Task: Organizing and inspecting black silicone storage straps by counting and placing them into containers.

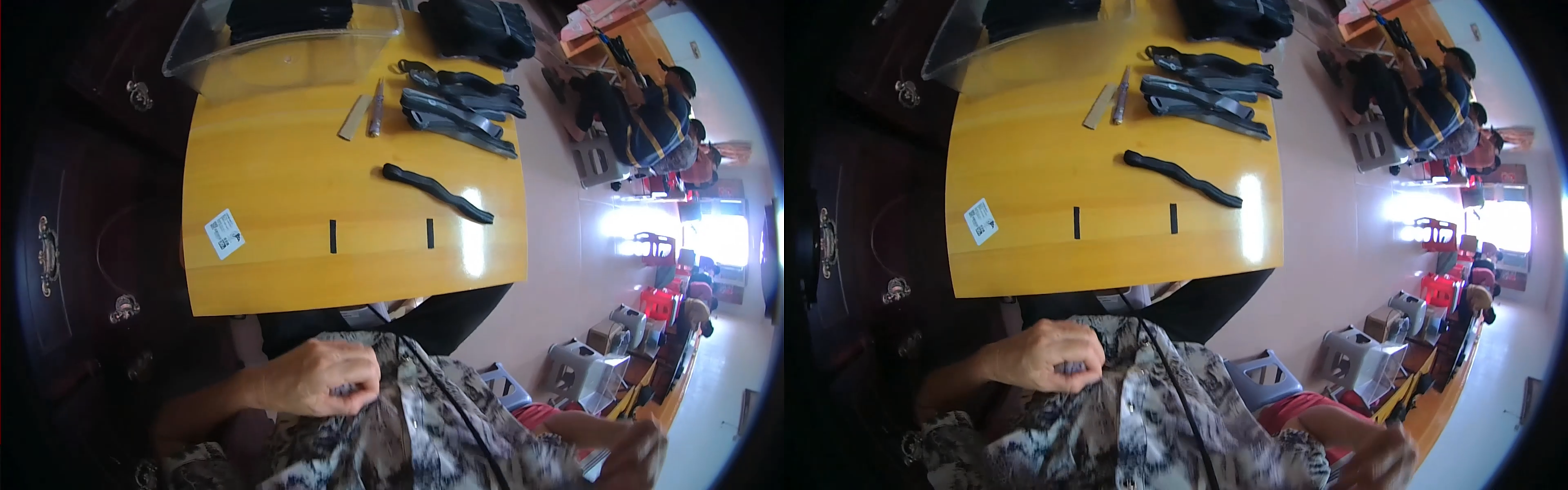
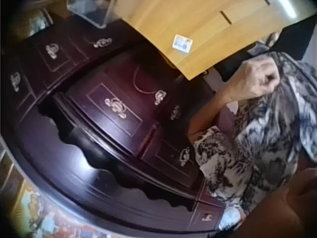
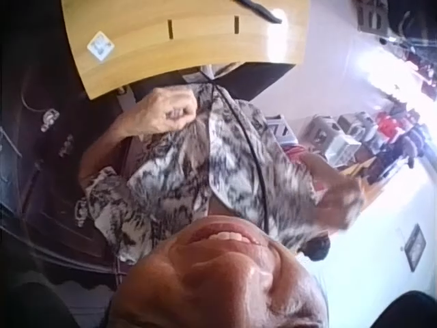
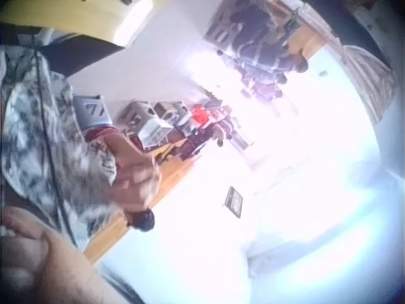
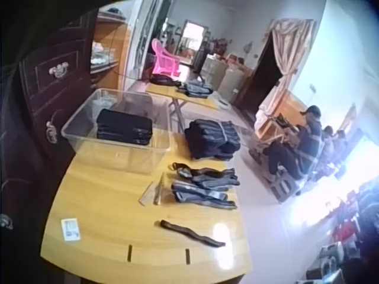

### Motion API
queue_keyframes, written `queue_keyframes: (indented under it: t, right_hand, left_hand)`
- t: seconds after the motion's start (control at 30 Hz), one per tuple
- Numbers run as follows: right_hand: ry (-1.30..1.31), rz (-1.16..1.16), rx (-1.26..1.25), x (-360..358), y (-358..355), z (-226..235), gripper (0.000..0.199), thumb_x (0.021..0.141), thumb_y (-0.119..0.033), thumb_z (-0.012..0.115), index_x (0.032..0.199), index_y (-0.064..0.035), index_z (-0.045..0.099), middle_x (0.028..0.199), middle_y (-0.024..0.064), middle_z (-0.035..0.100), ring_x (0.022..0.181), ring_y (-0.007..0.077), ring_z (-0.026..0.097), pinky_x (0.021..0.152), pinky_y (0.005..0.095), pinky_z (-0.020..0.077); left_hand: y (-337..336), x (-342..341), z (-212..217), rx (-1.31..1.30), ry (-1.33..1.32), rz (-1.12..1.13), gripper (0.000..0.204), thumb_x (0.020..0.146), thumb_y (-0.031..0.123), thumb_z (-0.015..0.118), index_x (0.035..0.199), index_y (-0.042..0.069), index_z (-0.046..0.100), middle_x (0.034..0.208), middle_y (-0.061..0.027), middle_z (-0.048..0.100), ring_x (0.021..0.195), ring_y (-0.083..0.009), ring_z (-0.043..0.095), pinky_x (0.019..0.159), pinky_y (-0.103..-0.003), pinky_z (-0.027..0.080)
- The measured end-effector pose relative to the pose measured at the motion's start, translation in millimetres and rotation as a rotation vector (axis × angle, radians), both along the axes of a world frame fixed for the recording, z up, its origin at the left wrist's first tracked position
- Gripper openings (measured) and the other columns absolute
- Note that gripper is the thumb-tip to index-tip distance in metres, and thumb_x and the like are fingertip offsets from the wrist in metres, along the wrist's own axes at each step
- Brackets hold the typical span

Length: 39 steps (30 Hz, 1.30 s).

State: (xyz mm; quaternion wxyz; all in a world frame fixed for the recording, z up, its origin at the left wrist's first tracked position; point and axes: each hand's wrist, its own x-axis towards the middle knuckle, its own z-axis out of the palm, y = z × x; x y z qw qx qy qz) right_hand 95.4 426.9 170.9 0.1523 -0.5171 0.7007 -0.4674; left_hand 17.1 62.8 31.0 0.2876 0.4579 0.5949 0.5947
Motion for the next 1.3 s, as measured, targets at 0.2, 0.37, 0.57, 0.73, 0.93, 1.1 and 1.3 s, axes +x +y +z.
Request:
queue_keyframes:
  t: [0.2, 0.37, 0.57, 0.73, 0.93, 1.1, 1.3]
  right_hand:
    - [0.026, -0.018, 0.012, 12, -14, -1, 0.034, 0.084, -0.038, 0.069, 0.103, -0.0088, 0.069, 0.098, 0.0075, 0.069, 0.081, 0.0231, 0.068, 0.065, 0.0312, 0.0540]
    - [-0.130, -1.066, 0.597, -78, -41, -79, 0.027, 0.081, -0.018, 0.070, 0.104, -0.0051, 0.065, 0.101, 0.0129, 0.063, 0.084, 0.0291, 0.062, 0.078, 0.0322, 0.0510]
    - [0.146, -1.160, 0.533, -138, -65, -185, 0.043, 0.077, -0.022, 0.073, 0.116, -0.0087, 0.060, 0.129, 0.0122, 0.050, 0.120, 0.0318, 0.044, 0.101, 0.0407, 0.0379]
    - [0.218, -1.173, 0.484, -161, -72, -214, 0.025, 0.084, -0.019, 0.065, 0.105, -0.0071, 0.061, 0.096, 0.0075, 0.060, 0.094, 0.0268, 0.057, 0.084, 0.0382, 0.0413]
    - [0.102, -1.171, 0.336, -127, -97, -141, 0.019, 0.089, -0.018, 0.062, 0.101, -0.0053, 0.056, 0.081, 0.0073, 0.060, 0.070, 0.0237, 0.058, 0.067, 0.0316, 0.0443]
    - [-0.895, -0.792, -0.147, -90, -103, -128, 0.022, 0.095, -0.019, 0.057, 0.107, -0.0011, 0.053, 0.081, 0.0027, 0.059, 0.064, 0.0054, 0.052, 0.055, 0.0196, 0.0408]
    - [-1.218, -0.504, -0.444, -80, -117, -146, 0.026, 0.096, -0.016, 0.054, 0.117, 0.0000, 0.051, 0.086, 0.0055, 0.060, 0.057, 0.0054, 0.046, 0.051, 0.0175, 0.0376]
  left_hand:
    - [-7, -17, -11, -0.092, 0.134, -0.071, 0.008, 0.080, 0.007, 0.064, 0.081, 0.006, 0.057, 0.079, -0.0046, 0.058, 0.075, -0.0214, 0.059, 0.071, -0.033, 0.046]
    - [-6, -21, -34, 0.029, -0.008, -0.116, 0.011, 0.089, 0.016, 0.062, 0.090, 0.006, 0.066, 0.091, -0.0024, 0.066, 0.078, -0.0191, 0.062, 0.071, -0.031, 0.047]
    - [6, -11, -43, -0.016, -0.210, 0.218, 0.016, 0.093, 0.012, 0.057, 0.087, 0.000, 0.067, 0.080, -0.0069, 0.066, 0.077, -0.0146, 0.064, 0.069, -0.026, 0.049]
    - [25, 1, -49, -0.006, -0.396, 0.404, 0.019, 0.096, 0.012, 0.054, 0.090, -0.001, 0.066, 0.079, -0.0054, 0.066, 0.075, -0.0119, 0.063, 0.069, -0.024, 0.050]
    - [27, -25, -48, -0.143, -0.219, 0.649, 0.027, 0.088, 0.018, 0.066, 0.109, 0.001, 0.063, 0.086, -0.0061, 0.066, 0.076, -0.0112, 0.061, 0.071, -0.024, 0.048]
    - [37, -65, -27, 0.275, -0.139, 0.426, 0.080, 0.081, 0.020, 0.074, 0.142, -0.001, 0.026, 0.123, -0.0225, 0.055, 0.100, -0.0198, 0.061, 0.087, -0.029, 0.047]
    - [49, -59, -13, 0.262, -0.569, 0.242, 0.063, 0.082, 0.014, 0.072, 0.132, -0.005, 0.038, 0.122, -0.0256, 0.058, 0.105, -0.0274, 0.062, 0.091, -0.035, 0.049]
